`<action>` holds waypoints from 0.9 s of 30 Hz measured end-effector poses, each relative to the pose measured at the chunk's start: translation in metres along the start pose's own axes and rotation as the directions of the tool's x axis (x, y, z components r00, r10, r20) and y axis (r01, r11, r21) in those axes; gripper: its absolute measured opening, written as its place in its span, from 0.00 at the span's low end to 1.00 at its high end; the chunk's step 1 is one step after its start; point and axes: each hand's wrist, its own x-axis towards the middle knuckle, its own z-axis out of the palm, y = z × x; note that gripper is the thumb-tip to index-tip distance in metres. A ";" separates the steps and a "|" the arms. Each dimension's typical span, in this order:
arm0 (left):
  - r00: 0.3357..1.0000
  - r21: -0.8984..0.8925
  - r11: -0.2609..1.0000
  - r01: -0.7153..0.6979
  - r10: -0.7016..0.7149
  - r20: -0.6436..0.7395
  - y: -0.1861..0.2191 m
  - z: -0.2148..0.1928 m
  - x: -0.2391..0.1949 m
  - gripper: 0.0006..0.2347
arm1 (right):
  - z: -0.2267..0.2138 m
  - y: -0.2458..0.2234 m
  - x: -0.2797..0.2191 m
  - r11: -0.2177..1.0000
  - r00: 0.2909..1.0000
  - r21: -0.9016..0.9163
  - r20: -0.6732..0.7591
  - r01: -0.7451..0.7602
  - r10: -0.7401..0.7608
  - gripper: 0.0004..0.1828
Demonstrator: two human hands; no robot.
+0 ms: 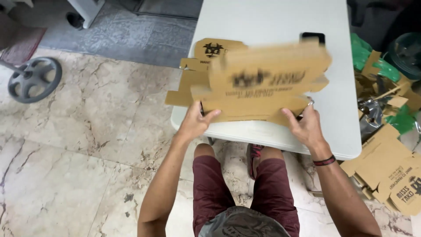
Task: Folding flat cardboard templates into boxes and organizing them into stacks.
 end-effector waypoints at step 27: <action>0.744 0.885 0.446 0.137 -0.635 0.205 0.095 -0.102 0.086 0.37 | 0.050 -0.107 0.057 0.859 0.769 -0.509 0.571 0.057 0.287 0.41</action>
